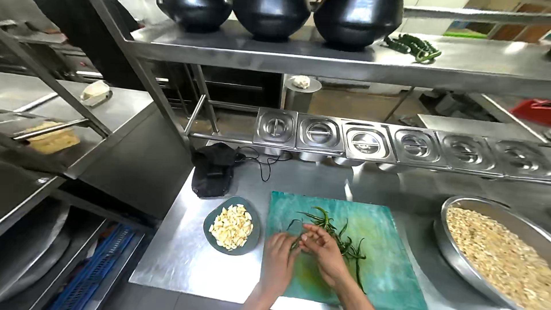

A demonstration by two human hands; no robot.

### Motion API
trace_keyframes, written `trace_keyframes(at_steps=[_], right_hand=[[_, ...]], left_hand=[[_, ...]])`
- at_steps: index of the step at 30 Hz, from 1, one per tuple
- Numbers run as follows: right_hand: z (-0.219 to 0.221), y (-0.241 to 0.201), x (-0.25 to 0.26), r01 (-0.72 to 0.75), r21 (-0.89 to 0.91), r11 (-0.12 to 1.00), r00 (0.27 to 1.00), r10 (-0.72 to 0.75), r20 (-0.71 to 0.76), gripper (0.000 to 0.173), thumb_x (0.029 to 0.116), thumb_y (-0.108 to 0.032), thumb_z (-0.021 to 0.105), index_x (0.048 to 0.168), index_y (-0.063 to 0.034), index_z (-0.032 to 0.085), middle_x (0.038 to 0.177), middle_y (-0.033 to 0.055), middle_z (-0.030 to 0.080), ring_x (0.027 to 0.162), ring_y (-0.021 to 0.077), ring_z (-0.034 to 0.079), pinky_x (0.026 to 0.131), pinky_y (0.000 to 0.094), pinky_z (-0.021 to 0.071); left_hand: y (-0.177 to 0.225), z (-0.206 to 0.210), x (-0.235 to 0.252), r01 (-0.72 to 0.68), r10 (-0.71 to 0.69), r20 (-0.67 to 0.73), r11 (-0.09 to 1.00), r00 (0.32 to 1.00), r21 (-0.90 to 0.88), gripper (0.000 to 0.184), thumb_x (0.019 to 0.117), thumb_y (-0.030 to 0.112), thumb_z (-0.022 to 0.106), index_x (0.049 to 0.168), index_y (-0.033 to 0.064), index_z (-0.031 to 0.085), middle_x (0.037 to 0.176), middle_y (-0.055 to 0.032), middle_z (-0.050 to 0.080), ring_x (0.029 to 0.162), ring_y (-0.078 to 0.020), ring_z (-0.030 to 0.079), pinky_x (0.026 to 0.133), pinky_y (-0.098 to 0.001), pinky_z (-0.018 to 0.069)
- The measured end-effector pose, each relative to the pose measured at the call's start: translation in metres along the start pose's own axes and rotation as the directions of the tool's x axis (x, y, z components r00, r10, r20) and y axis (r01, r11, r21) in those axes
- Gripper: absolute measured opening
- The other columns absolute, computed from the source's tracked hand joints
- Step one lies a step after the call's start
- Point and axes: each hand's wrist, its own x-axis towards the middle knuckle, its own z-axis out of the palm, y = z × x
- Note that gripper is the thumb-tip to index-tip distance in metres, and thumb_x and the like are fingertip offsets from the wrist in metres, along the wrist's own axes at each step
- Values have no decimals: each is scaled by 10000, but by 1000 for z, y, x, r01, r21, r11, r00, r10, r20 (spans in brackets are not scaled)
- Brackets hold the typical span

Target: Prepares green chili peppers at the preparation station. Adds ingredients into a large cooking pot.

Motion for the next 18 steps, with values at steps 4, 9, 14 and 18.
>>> trace_keyframes(at_steps=[4, 9, 14, 18], right_hand=[[-19, 13, -4, 230, -415, 880, 972, -192, 132, 426, 942, -87, 663, 1353, 6, 602, 1103, 67, 665, 900, 114, 676, 777, 268, 594], [-42, 13, 6, 643, -543, 541, 765, -411, 496, 226, 985, -204, 640, 1042, -44, 790, 1238, 184, 700, 1155, 257, 666, 1013, 406, 535], [-51, -3, 14, 634, -546, 548, 749, -260, 609, 251, 1011, -170, 586, 1043, 20, 748, 887, 143, 734, 768, 194, 692, 774, 350, 574], [-54, -16, 22, 670, -539, 511, 703, -203, 682, 261, 1013, -181, 583, 1048, 15, 752, 885, 154, 726, 764, 215, 674, 780, 378, 556]], left_hand=[[4, -5, -6, 108, -84, 113, 970, 990, -217, 246, 1001, 112, 553, 1092, -28, 733, 1017, -163, 737, 991, -271, 711, 946, -388, 563], [13, -9, -7, 289, -225, 212, 890, 951, -353, 308, 1037, 113, 455, 1136, -78, 677, 973, -171, 708, 851, -184, 682, 827, -345, 568], [23, -9, -3, 277, -221, 218, 920, 951, -278, 336, 1065, 151, 394, 1179, -78, 611, 931, -162, 670, 795, -184, 652, 772, -348, 563], [30, -11, 5, 264, -210, 225, 933, 952, -246, 299, 1056, 132, 405, 1130, -85, 597, 892, -162, 649, 777, -193, 644, 750, -352, 557]])
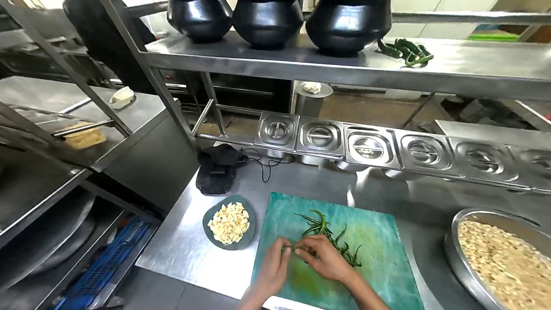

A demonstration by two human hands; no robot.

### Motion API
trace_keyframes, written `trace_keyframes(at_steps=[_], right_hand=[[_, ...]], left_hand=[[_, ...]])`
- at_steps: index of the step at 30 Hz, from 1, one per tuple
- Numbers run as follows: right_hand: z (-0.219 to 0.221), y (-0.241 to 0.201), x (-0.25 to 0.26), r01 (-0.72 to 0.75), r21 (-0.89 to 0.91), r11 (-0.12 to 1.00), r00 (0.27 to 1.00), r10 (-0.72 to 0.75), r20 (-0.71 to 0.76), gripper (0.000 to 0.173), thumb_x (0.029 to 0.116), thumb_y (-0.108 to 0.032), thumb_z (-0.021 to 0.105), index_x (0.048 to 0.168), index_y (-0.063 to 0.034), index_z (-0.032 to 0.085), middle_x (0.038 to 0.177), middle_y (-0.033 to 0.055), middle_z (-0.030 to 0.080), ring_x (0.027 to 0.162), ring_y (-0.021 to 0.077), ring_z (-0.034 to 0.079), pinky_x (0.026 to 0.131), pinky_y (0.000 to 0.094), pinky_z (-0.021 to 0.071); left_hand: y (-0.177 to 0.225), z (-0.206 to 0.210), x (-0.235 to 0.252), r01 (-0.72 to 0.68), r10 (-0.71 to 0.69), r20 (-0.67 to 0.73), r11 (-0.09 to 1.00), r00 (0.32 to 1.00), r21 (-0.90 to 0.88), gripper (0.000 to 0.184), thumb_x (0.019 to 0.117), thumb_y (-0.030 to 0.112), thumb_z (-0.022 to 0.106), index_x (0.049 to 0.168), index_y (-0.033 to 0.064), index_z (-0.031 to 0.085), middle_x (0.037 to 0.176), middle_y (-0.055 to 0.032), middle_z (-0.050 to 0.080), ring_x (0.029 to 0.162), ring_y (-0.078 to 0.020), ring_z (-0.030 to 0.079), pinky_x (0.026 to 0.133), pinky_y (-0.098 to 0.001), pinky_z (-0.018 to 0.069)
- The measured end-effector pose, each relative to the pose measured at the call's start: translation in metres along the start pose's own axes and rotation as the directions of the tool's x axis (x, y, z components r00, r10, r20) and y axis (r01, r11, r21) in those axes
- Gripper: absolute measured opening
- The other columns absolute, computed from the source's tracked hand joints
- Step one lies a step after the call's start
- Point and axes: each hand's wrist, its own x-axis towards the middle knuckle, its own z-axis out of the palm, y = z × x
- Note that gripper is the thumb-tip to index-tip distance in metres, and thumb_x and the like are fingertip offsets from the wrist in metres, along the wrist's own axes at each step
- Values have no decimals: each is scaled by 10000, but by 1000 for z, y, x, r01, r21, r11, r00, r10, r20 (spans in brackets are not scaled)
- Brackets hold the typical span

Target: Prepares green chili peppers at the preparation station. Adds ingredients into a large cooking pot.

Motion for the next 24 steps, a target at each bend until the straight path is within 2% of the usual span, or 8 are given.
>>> trace_keyframes(at_steps=[3, 6, 9, 12, 15, 19, 24], right_hand=[[-7, 0, 4, 51, 96, 994, 997, -57, 54, 268, 1025, -165, 560, 1048, 32, 740, 870, 146, 706, 733, 165, 639, 734, 309, 538], [-13, -2, 6, 18, 198, 980, 992, -43, 120, 276, 1045, -155, 542, 1093, 48, 722, 897, 134, 711, 748, 120, 671, 746, 268, 577], [-13, 1, 6, 98, 291, 952, 987, -130, 92, 261, 1037, -143, 552, 1043, 56, 721, 869, 105, 709, 733, 66, 663, 724, 225, 573], [-13, 12, 5, 116, 439, 891, 979, -178, 102, 223, 1029, -121, 569, 1017, 50, 713, 858, 38, 715, 735, 19, 669, 722, 206, 585], [-12, 23, -1, 83, 532, 843, 972, -185, 142, 193, 1027, -115, 570, 1012, 16, 710, 832, -26, 705, 724, -6, 655, 710, 197, 575], [-15, 32, -11, 82, 541, 837, 958, -215, 187, 226, 1032, -136, 560, 993, 28, 711, 794, -11, 690, 700, -6, 633, 685, 189, 551], [-17, 43, -23, 67, 527, 847, 959, -201, 201, 252, 1026, -148, 560, 979, 45, 715, 802, 13, 688, 684, -4, 610, 661, 188, 533]], left_hand=[[6, -6, 5, 60, -52, 61, 988, 997, -139, 312, 1058, 126, 365, 1136, -103, 562, 992, -157, 625, 890, -157, 650, 841, -333, 569], [6, -5, 7, 40, -23, 75, 974, 997, -224, 307, 1064, 139, 354, 1122, -97, 542, 1004, -125, 599, 901, -115, 630, 847, -306, 561], [2, -2, 6, 11, 20, 88, 941, 996, -337, 311, 1082, 179, 329, 1095, -56, 532, 1008, -63, 574, 895, -68, 613, 835, -278, 560], [0, 1, 7, 52, 28, 153, 866, 988, -497, 246, 1089, 191, 334, 1080, 20, 511, 1006, 2, 567, 898, -44, 607, 847, -274, 553], [-1, 0, 9, 66, 61, 250, 881, 966, -469, 260, 1095, 213, 346, 1088, 14, 514, 1010, 2, 551, 910, -24, 564, 850, -240, 504], [-2, -3, 16, 127, 78, 425, 892, 902, -434, 280, 1087, 237, 355, 1087, 11, 520, 957, 10, 557, 838, -18, 551, 789, -232, 493], [-1, -1, 33, 361, 10, 640, 819, 768, -445, 197, 1057, 252, 402, 1053, 90, 514, 832, 77, 545, 752, -30, 565, 775, -272, 519]])
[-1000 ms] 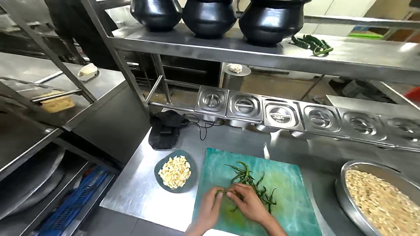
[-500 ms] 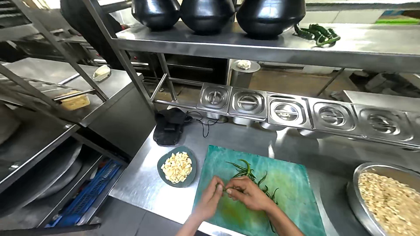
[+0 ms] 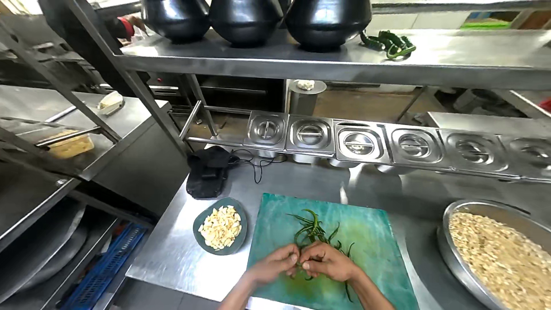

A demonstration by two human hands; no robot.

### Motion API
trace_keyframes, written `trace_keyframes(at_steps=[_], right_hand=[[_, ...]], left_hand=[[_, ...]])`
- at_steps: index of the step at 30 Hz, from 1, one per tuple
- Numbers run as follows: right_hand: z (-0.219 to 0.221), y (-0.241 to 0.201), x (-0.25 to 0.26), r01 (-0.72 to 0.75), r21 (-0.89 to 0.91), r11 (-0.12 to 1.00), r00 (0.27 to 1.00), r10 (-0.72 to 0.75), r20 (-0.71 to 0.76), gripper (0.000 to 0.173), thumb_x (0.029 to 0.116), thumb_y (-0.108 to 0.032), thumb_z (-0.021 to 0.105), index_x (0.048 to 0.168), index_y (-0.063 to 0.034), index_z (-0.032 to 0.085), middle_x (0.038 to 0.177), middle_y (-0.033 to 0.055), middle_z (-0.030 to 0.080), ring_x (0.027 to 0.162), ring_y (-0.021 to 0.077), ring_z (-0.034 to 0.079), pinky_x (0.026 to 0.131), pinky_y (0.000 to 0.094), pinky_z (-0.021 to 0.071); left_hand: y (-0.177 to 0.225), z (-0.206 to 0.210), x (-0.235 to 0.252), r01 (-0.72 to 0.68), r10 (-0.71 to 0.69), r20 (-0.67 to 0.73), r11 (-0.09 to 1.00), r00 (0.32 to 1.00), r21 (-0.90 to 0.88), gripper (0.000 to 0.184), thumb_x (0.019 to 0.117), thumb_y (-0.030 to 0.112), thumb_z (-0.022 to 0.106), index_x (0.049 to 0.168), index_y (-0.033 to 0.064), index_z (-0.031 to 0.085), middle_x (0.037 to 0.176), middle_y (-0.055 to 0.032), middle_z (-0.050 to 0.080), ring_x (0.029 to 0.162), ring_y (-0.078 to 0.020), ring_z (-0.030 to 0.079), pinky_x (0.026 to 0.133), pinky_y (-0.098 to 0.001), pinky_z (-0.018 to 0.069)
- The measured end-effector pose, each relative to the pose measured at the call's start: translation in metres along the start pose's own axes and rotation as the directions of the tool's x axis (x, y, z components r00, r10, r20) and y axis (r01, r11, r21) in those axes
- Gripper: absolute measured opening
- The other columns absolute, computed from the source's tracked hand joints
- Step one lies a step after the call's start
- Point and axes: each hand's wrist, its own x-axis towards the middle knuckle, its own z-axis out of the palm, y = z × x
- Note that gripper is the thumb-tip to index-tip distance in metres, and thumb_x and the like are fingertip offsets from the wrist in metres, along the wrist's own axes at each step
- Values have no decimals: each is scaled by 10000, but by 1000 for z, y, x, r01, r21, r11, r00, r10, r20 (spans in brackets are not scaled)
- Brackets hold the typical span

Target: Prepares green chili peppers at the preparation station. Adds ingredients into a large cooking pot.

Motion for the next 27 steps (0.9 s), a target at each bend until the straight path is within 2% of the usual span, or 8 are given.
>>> trace_keyframes(at_steps=[2, 6, 9, 15, 18, 21, 24, 27], right_hand=[[-3, -1, -4, -7, -10, 1000, 1000, 7, -24, 255, 1031, -149, 561, 989, 50, 715, 805, 17, 690, 676, -10, 606, 651, 178, 528], [4, -16, -8, -137, -150, 979, 967, 99, -234, 262, 1027, -158, 568, 1071, 47, 725, 786, 39, 681, 625, 2, 559, 608, 183, 489], [14, -22, -7, -152, -212, 965, 934, 70, -350, 274, 1021, -175, 583, 1011, 52, 738, 771, 58, 677, 637, 1, 547, 633, 174, 477], [39, -30, -12, -141, 47, 989, 906, 148, -396, 175, 1016, -139, 584, 1008, -3, 694, 794, -71, 653, 698, -59, 577, 677, 145, 497], [61, -25, -12, 108, 103, 989, 869, -44, -493, 136, 1017, -137, 617, 979, -40, 704, 792, -97, 684, 720, -76, 610, 695, 129, 523], [71, -24, -12, 221, 53, 974, 789, -147, -597, 149, 1036, -221, 623, 998, -117, 722, 800, -86, 707, 714, -66, 630, 686, 133, 542], [63, -29, -21, 250, 216, 944, 652, 0, -758, 147, 1036, -317, 617, 1036, -244, 744, 845, -115, 727, 620, -82, 563, 571, 106, 470], [38, -33, -26, 305, 521, 797, 509, 326, -797, 218, 1078, -148, 393, 1006, -112, 596, 897, 17, 731, 531, -18, 519, 495, 135, 420]], left_hand=[[1, -2, 6, 8, -8, 26, 1000, 1000, -12, 178, 1062, 259, 410, 1046, 109, 505, 820, 88, 531, 727, -24, 551, 753, -259, 512], [6, 1, 12, 7, 14, -152, 991, 988, 135, 228, 1066, 210, 389, 1118, 13, 492, 905, 3, 541, 756, -54, 573, 757, -276, 536], [5, 8, 12, -33, 117, -255, 950, 960, 310, 280, 1065, 181, 380, 1131, -55, 517, 914, -73, 582, 795, -99, 596, 772, -298, 537], [-8, 32, -1, -225, 466, -306, 782, 831, 581, 374, 1105, 287, 368, 1072, -45, 538, 900, -101, 586, 789, -57, 580, 743, -213, 515], [-22, 58, -2, -323, 529, -436, 826, 728, 462, 449, 1116, 432, 292, 1049, 40, 503, 917, -14, 552, 804, 37, 560, 738, -138, 500], [-23, 77, -5, -370, 403, -539, 912, 739, 176, 370, 1098, 467, 335, 1051, 144, 509, 898, 102, 553, 759, 74, 550, 698, -132, 511], [-27, 65, -10, -230, 258, -573, 965, 778, 123, 243, 1108, 261, 360, 1084, 70, 508, 824, 72, 564, 680, -6, 581, 675, -233, 559], [-29, 30, -7, 114, 249, -587, 852, 771, 511, 326, 1036, 93, 404, 1223, -79, 608, 937, -130, 671, 803, -187, 668, 769, -357, 580]])
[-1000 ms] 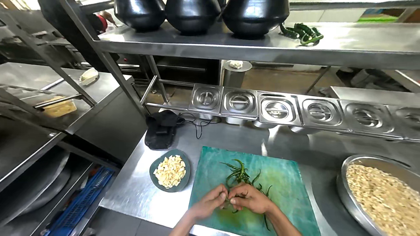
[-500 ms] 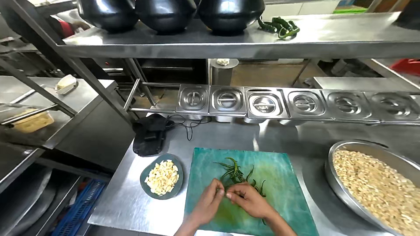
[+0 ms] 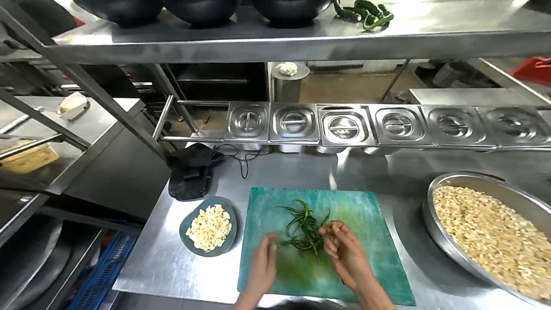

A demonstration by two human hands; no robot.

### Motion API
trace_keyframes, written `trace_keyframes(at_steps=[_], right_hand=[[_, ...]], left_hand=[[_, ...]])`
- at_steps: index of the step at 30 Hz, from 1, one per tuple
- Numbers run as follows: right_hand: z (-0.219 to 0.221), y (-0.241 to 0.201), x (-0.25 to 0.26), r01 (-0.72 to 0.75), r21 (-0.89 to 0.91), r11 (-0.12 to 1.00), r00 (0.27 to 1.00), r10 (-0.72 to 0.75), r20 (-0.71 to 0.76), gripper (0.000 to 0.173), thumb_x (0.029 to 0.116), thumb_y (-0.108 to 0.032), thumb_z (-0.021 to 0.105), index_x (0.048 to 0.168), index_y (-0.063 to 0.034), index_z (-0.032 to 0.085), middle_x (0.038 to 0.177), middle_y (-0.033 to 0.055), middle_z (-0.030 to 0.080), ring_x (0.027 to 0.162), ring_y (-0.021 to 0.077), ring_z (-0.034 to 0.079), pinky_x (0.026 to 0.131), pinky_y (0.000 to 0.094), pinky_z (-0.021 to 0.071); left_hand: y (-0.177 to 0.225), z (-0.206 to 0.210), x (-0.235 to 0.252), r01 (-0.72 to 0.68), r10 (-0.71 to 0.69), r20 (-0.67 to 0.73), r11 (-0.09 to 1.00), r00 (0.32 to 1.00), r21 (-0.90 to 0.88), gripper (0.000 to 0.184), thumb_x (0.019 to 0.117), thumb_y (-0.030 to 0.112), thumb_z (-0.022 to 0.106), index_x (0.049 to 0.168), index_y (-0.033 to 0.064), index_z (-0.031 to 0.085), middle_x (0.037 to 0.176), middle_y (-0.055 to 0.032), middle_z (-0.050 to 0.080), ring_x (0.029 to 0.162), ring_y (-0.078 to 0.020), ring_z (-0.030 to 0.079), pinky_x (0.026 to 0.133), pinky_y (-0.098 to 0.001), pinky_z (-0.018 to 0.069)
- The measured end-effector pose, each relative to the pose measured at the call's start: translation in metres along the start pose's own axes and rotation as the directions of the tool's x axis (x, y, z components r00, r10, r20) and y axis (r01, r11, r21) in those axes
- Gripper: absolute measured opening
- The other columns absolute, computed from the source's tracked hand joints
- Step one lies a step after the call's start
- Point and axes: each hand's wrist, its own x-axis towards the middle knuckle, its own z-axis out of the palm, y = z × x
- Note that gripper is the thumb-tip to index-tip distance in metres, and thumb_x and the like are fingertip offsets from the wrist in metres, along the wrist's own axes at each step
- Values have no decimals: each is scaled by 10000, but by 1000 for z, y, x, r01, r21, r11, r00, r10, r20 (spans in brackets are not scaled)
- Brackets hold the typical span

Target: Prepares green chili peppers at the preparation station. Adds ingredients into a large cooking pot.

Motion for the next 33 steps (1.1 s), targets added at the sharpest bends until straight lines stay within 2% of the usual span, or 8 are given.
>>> trace_keyframes(at_steps=[5, 10, 13, 17, 19, 23, 28, 33], right_hand=[[-12, -1, 14, -216, 79, 973, 939, 229, -255, 315, 1111, -119, 301, 1149, -43, 604, 838, 43, 651, 516, 47, 482, 454, 172, 386], [-9, -1, 8, -257, 12, 966, 941, 253, -225, 291, 1130, -174, 343, 932, -82, 536, 696, -13, 518, 460, 26, 399, 417, 149, 349], [-11, 2, -4, -232, -146, 962, 961, 203, -189, 213, 1095, -86, 420, 1118, -9, 617, 786, 9, 620, 491, 21, 425, 447, 163, 365], [8, 16, -14, -260, -283, 923, 963, 226, -147, 267, 1086, -96, 429, 1172, -12, 667, 744, -51, 551, 520, 12, 418, 469, 166, 359], [17, 27, -15, -222, -428, 876, 975, 199, -97, 205, 1044, -136, 529, 1094, -33, 699, 759, -59, 568, 570, 11, 456, 516, 180, 383], [24, 48, -5, -13, -774, 633, 982, 155, 110, 317, 942, -330, 704, 1048, -33, 736, 769, -2, 636, 652, 57, 556, 639, 258, 493], [13, 66, -1, 266, -807, 528, 939, 45, 340, 298, 993, -251, 622, 958, 30, 713, 857, 138, 702, 776, 208, 673, 771, 378, 563], [0, 62, -3, 506, -823, 258, 845, 44, 533, 383, 1050, -302, 544, 906, 8, 718, 831, 167, 698, 779, 319, 710, 724, 503, 582]], left_hand=[[7, 8, 47, -32, -259, 437, 831, 861, 555, 387, 1047, 208, 539, 1408, 86, 605, 1299, -223, 626, 1223, -387, 608, 1069, -533, 475], [26, -1, 67, -62, -364, 449, 718, 816, 693, 318, 1030, 124, 556, 1319, 16, 633, 1387, -229, 573, 1310, -406, 547, 1067, -559, 471], [32, -43, 68, 48, -443, 410, 723, 797, 689, 320, 1040, 154, 544, 1314, 11, 624, 1362, -230, 589, 1273, -414, 576, 1048, -589, 480], [11, -75, 51, 277, -400, 361, 896, 842, 348, 361, 1065, 180, 483, 1334, -19, 620, 1278, -215, 648, 1188, -310, 628, 1068, -473, 476], [6, -62, 36, 452, -429, 308, 892, 849, -1, 302, 1058, 174, 494, 1266, 2, 628, 1099, -99, 652, 914, -151, 614, 799, -320, 512], [13, -22, 14, 551, -473, 324, 493, 819, -673, 185, 1064, 91, 458, 1172, 42, 600, 969, -24, 652, 773, -100, 624, 683, -264, 547], [33, 13, 4, 455, -501, 260, 318, 825, -831, 162, 1067, 78, 453, 1141, 26, 586, 929, -63, 672, 814, -146, 673, 770, -312, 589], [27, 13, 0, 395, -452, 115, 596, 885, -699, 190, 1073, 136, 472, 1164, 11, 582, 943, -37, 625, 736, -87, 601, 648, -235, 527]])
